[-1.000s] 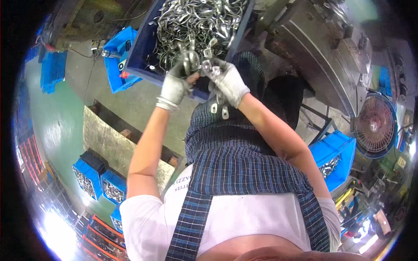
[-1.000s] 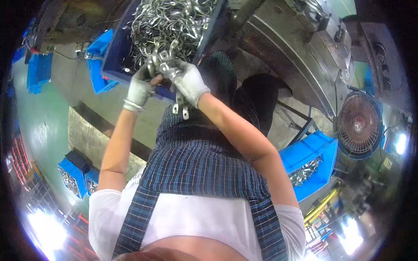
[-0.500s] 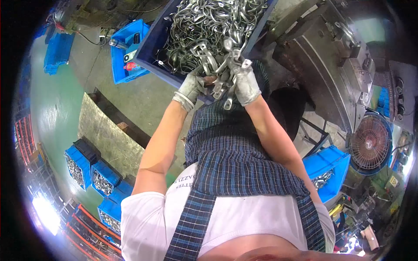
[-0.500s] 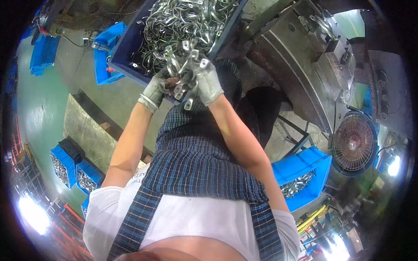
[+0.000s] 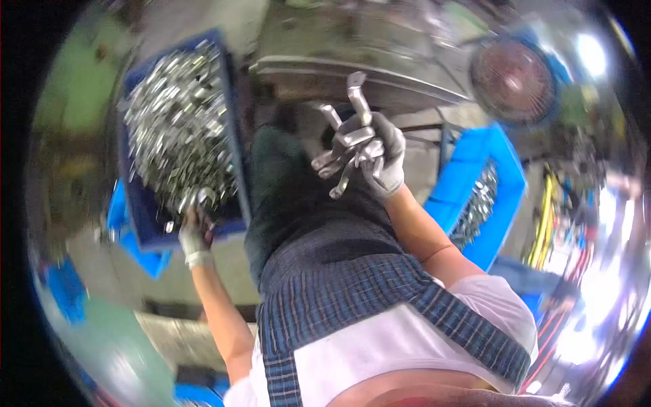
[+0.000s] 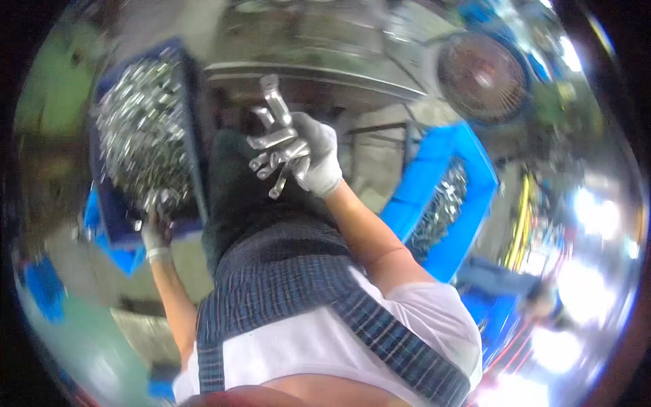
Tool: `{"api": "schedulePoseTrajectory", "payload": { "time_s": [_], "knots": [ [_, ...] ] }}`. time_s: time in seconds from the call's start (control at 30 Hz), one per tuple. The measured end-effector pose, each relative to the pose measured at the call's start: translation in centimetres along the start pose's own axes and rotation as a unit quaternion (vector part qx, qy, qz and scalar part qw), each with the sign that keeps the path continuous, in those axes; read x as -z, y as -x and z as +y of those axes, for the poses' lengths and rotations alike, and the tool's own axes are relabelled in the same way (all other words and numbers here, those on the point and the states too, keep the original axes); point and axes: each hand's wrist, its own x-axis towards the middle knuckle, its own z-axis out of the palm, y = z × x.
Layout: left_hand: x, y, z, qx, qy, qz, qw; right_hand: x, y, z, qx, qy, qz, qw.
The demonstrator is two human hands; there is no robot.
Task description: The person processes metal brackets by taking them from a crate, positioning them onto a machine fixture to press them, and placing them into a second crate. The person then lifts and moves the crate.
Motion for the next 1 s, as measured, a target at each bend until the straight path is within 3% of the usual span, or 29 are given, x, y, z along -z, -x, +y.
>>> {"api": "schedulePoseTrajectory", "payload": {
  "time_s": [0.1,0.17,0.23,0.27,0.3,0.37,0.4,0.5,0.53,0.63,0.67,0.7,0.73,0.77,0.8,0.83,0.87,0.9,0.97,1.0],
  "knots": [
    [-1.6,1.1,0.4,-0.031,-0.095,-0.032,0.995,4.6,0.4,-0.9,-0.036,-0.045,0.239,0.969],
    [-2.5,1.2,0.2,-0.071,-0.091,-0.055,0.992,6.1,-1.4,-2.3,-0.106,0.018,0.302,0.947],
    [-2.8,0.6,0.4,-0.088,-0.144,-0.086,0.982,7.8,-3.0,0.3,-0.125,0.061,0.303,0.943],
    [-2.1,-0.1,0.5,-0.058,-0.156,-0.137,0.976,8.3,-3.5,2.5,-0.129,-0.015,0.307,0.943],
    [-2.9,-0.3,-0.1,-0.102,-0.117,-0.109,0.982,8.9,-4.3,5.4,-0.01,0.038,0.316,0.948],
    [-3.6,-0.1,0.2,-0.191,-0.146,-0.111,0.964,8.9,-5.8,5.0,-0.025,0.051,0.257,0.965],
    [-4.1,-0.3,0.1,-0.14,-0.049,-0.043,0.988,9.0,-6.5,5.3,-0.019,-0.014,0.279,0.96],
    [-3.1,-0.6,1.3,-0.133,-0.114,-0.013,0.985,9.3,-6.7,5.0,-0.038,0.033,0.282,0.958],
    [-4.7,1.2,2.6,-0.142,-0.105,-0.009,0.984,9.1,-6.7,5.2,0.007,0.014,0.295,0.955],
    [-6.9,3.3,4.2,-0.181,-0.099,-0.009,0.978,10.3,-6.2,5.0,0.017,0.222,0.276,0.935],
    [-6.2,3.2,4.7,-0.121,-0.166,0.017,0.979,11.3,-6.1,6.5,-0.023,0.235,0.289,0.928],
    [-6.1,3.0,4.9,-0.108,-0.115,-0.016,0.987,11.8,-6.0,8.2,-0.061,0.246,0.295,0.921],
    [-5.9,3.3,5.0,-0.141,-0.139,-0.025,0.98,11.2,-6.1,6.7,-0.056,0.134,0.28,0.949],
    [-6.0,3.9,5.5,-0.156,-0.169,-0.036,0.972,9.2,-6.2,4.0,-0.117,0.02,0.313,0.942],
    [-6.1,4.4,6.0,-0.173,-0.199,-0.046,0.964,9.3,-6.4,4.1,-0.116,0.084,0.311,0.94],
    [-5.5,3.9,5.6,-0.216,-0.204,-0.049,0.954,11.4,-6.4,7.1,-0.032,0.012,0.255,0.966],
    [-4.8,3.5,5.3,-0.218,-0.187,-0.045,0.957,13.0,-6.2,9.2,-0.009,0.154,0.244,0.957],
    [-4.9,3.8,5.6,-0.22,-0.185,-0.055,0.956,11.8,-5.7,7.7,-0.032,0.054,0.254,0.965],
    [-4.6,3.6,5.8,-0.253,-0.204,-0.054,0.944,11.6,-6.0,7.2,-0.052,0.093,0.292,0.951],
    [-4.3,3.7,6.1,-0.237,-0.212,-0.06,0.946,12.1,-5.9,6.1,-0.041,0.248,0.234,0.939]
  ]
}}
